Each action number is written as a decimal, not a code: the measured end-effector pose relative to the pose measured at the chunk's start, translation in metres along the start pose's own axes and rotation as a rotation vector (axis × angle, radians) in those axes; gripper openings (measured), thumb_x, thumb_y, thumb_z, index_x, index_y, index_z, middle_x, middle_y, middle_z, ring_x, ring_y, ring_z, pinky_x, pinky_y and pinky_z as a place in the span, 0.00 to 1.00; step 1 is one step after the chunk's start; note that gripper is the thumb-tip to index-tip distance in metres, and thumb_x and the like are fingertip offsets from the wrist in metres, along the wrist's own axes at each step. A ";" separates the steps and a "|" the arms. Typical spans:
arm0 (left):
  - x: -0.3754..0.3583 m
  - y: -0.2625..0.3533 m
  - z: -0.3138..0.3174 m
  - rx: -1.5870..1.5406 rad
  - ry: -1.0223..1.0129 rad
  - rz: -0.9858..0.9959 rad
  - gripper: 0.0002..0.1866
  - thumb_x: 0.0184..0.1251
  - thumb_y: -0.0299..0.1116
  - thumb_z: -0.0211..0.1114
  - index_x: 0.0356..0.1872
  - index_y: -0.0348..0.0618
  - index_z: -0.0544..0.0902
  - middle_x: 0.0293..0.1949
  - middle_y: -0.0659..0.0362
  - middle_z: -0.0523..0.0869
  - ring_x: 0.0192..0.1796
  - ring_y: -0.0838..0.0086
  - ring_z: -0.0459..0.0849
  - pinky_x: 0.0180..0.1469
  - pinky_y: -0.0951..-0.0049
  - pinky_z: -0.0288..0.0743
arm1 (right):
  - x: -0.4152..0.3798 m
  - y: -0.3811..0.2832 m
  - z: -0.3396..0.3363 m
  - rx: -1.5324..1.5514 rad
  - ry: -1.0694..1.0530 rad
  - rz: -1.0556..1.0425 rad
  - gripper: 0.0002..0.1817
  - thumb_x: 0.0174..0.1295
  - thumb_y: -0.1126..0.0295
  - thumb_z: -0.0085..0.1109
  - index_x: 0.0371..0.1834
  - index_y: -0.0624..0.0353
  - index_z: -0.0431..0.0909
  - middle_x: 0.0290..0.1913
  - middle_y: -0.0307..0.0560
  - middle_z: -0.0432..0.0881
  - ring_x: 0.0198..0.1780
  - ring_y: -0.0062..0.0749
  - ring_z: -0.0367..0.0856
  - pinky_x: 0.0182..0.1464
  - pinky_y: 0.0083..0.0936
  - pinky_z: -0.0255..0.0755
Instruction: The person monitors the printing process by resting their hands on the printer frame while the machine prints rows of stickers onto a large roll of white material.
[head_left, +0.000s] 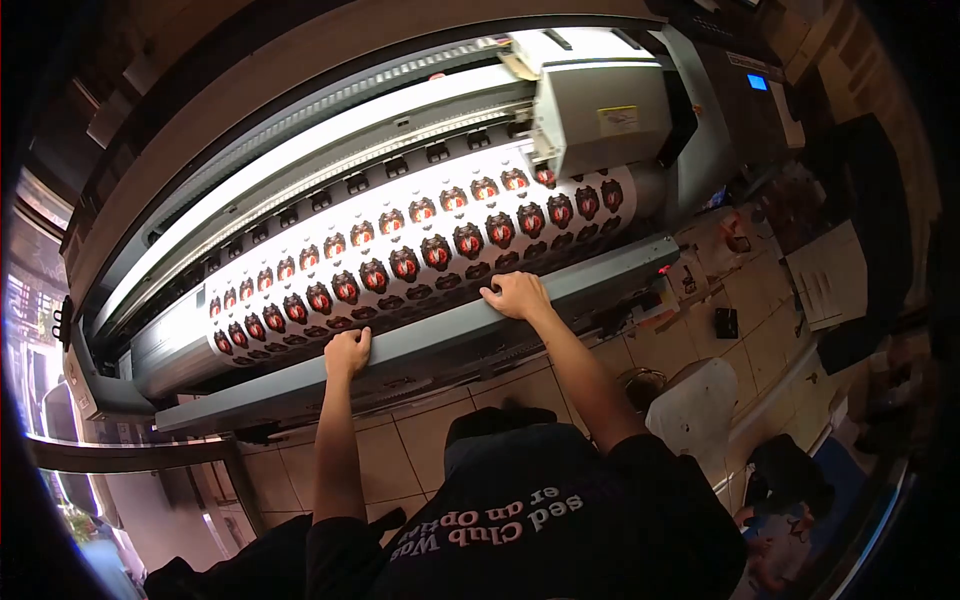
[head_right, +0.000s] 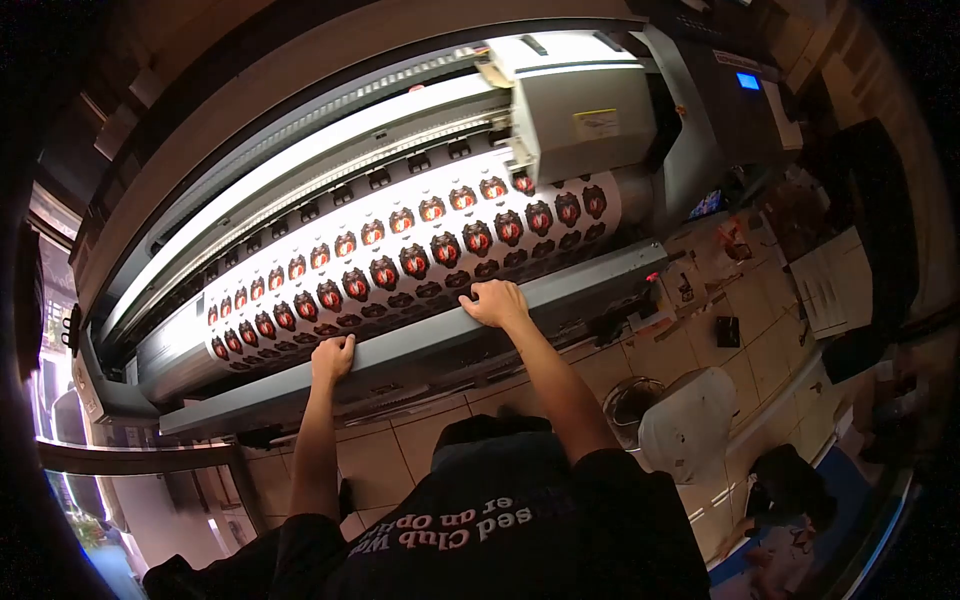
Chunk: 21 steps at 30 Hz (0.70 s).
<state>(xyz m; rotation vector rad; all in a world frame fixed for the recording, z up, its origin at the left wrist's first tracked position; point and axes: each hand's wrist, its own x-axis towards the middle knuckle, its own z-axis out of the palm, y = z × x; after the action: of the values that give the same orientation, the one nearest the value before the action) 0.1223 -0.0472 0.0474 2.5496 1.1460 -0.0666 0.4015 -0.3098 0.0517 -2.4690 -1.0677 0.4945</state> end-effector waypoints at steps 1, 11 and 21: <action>-0.001 0.000 0.000 0.000 0.005 0.002 0.27 0.72 0.55 0.53 0.40 0.42 0.91 0.37 0.41 0.89 0.45 0.45 0.87 0.53 0.50 0.79 | -0.001 0.000 -0.001 -0.001 0.005 -0.002 0.26 0.62 0.43 0.59 0.38 0.57 0.88 0.38 0.57 0.89 0.43 0.56 0.87 0.49 0.48 0.80; -0.004 0.001 -0.002 -0.042 0.059 0.022 0.25 0.72 0.54 0.55 0.37 0.42 0.91 0.35 0.42 0.89 0.43 0.45 0.88 0.50 0.50 0.79 | -0.003 -0.005 -0.006 0.035 0.027 0.027 0.24 0.62 0.44 0.61 0.36 0.57 0.88 0.35 0.56 0.89 0.41 0.54 0.87 0.47 0.46 0.80; 0.001 -0.005 0.004 -0.040 0.069 0.022 0.26 0.71 0.55 0.55 0.36 0.43 0.91 0.35 0.42 0.89 0.43 0.45 0.88 0.50 0.49 0.80 | -0.001 -0.005 -0.003 0.012 0.053 0.032 0.23 0.62 0.43 0.60 0.36 0.53 0.88 0.37 0.55 0.89 0.44 0.55 0.87 0.50 0.46 0.79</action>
<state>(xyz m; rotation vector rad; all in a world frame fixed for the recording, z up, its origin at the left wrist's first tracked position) 0.1194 -0.0449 0.0421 2.5469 1.1320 0.0495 0.3991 -0.3081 0.0575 -2.4775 -1.0034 0.4413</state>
